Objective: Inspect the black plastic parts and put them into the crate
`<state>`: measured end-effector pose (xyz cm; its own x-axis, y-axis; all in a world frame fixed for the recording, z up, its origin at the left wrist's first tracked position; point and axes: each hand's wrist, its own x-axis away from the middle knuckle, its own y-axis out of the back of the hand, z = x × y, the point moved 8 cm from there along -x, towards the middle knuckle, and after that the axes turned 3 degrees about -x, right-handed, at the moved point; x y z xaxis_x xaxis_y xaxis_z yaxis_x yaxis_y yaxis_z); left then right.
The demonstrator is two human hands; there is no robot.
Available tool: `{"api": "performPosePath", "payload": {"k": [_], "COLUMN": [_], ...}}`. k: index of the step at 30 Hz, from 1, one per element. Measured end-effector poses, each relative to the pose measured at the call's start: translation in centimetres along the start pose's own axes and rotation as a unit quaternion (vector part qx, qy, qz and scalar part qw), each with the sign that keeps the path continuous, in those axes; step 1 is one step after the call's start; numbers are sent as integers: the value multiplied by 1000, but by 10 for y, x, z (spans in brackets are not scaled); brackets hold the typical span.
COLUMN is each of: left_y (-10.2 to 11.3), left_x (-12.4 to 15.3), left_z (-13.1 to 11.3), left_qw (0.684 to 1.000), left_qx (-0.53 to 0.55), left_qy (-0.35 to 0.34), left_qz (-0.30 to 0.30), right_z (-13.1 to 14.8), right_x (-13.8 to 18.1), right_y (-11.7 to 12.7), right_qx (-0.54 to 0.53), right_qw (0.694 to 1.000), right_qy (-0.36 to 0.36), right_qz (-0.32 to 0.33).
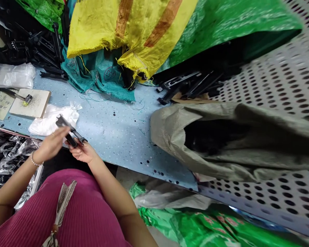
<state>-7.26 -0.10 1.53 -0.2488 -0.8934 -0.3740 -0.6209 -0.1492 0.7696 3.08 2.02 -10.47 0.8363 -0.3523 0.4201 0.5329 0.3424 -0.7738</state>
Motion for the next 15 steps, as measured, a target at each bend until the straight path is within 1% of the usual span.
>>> {"api": "performPosePath", "payload": {"k": [1,2,3,5,7,8,9,11,12,13,14,15], "left_y": [-6,-10,-12,-9,-3,2,8,22,31,41,52,63], "left_x": [5,11,15,19,21,22,24,34,45,60,80,107], "left_z": [-17,-28,-35,-36,-38,-43,-48,-55,-51,-40,-25,-4], "left_qw": [999,998,997,998,999,999,998,996,993,987,975,954], "left_qx": [19,37,50,56,39,25,11,-9,-13,-15,-15,-18], "left_qy": [-35,-53,-53,-17,7,6,2,16,49,101,165,244], "left_qz": [16,25,27,25,35,45,58,88,106,124,146,172], "right_z": [5,10,15,23,31,32,31,20,13,6,1,-1], "right_x": [-4,-5,-4,3,15,20,23,25,26,27,28,30], "right_y": [4,6,6,0,-16,-27,-39,-61,-69,-74,-75,-71], "right_qx": [27,47,69,147,266,315,347,356,349,339,324,306], "right_qw": [998,994,988,967,926,908,897,907,917,925,933,942], "right_qy": [37,70,102,160,219,238,245,220,193,162,134,114], "right_qz": [-34,-64,-92,-133,-152,-142,-118,-36,11,50,74,81]}}
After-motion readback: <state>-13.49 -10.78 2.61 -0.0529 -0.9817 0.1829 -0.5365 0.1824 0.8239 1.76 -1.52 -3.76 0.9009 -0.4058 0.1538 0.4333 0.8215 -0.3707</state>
